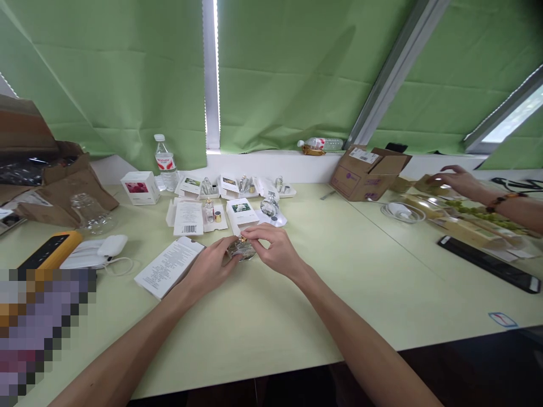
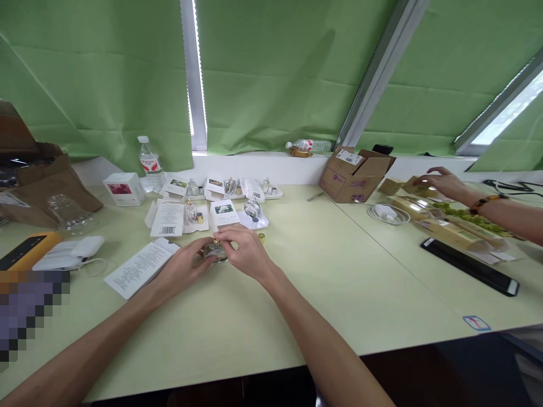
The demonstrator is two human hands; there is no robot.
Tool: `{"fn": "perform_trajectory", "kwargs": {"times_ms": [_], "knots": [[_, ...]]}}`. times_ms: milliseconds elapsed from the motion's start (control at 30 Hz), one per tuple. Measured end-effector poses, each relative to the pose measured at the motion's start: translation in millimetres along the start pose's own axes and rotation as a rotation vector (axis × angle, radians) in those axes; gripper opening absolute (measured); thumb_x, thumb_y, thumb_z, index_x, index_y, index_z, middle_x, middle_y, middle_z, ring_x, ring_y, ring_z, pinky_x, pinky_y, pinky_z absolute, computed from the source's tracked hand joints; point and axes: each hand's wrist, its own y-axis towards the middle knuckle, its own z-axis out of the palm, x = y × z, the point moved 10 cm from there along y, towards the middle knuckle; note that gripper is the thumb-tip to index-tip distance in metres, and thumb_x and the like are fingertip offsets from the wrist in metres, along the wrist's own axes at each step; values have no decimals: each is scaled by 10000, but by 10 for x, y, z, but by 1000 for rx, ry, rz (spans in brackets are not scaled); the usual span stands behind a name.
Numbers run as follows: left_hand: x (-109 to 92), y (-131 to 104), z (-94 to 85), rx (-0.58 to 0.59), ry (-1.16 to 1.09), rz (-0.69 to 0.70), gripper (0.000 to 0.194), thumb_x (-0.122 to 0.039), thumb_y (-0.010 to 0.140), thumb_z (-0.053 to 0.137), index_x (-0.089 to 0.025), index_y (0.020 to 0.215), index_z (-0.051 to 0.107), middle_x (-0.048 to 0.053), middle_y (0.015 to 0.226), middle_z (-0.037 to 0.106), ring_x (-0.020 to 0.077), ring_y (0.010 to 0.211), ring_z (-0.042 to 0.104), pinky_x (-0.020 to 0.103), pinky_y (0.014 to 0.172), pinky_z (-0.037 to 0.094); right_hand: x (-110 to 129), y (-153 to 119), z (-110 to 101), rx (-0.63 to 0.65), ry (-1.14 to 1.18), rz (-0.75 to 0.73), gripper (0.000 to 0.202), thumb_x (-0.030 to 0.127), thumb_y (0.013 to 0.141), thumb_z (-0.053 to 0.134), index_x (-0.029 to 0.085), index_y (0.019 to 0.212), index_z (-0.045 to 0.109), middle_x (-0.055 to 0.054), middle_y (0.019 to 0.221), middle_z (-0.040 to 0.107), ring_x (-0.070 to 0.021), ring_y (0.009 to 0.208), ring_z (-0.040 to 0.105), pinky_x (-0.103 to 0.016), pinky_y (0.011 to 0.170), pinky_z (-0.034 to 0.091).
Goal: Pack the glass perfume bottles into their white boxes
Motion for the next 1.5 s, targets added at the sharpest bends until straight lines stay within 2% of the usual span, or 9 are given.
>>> {"fn": "perform_trajectory", "kwargs": {"times_ms": [533, 767, 1200, 1500], "knots": [[10, -4, 6, 7, 2, -12, 372, -362, 921, 498, -255, 1277, 512, 68, 1172, 643, 217, 880, 636, 333, 745, 493, -7, 4, 13, -14, -20, -6, 185, 119, 856, 623, 237, 964, 715, -39, 919, 743, -215, 915, 667, -384, 802, 559], [-15, -10, -18, -11, -13, -5, 364, -348, 917, 504, -252, 1268, 524, 68, 1171, 647, 207, 838, 641, 315, 718, 489, 49, 16, 38, -16, -56, -43, 184, 85, 851, 606, 226, 914, 705, -41, 965, 738, -215, 976, 636, -382, 837, 549], [-17, -2, -12, -8, -10, -5, 336, -336, 919, 497, -243, 1240, 532, 78, 1178, 643, 236, 953, 637, 313, 727, 489, 161, 47, 46, -43, -220, -87, 161, 58, 818, 592, 203, 777, 648, -32, 777, 700, -199, 829, 590, -342, 727, 518], [-49, -11, -31, -10, -26, 9, 302, -304, 914, 493, -237, 1204, 547, 74, 1114, 659, 228, 911, 638, 302, 699, 480, 137, 77, 67, -29, -215, -45, 144, 94, 831, 595, 199, 733, 587, -32, 730, 636, -193, 795, 556, -323, 704, 472]]}}
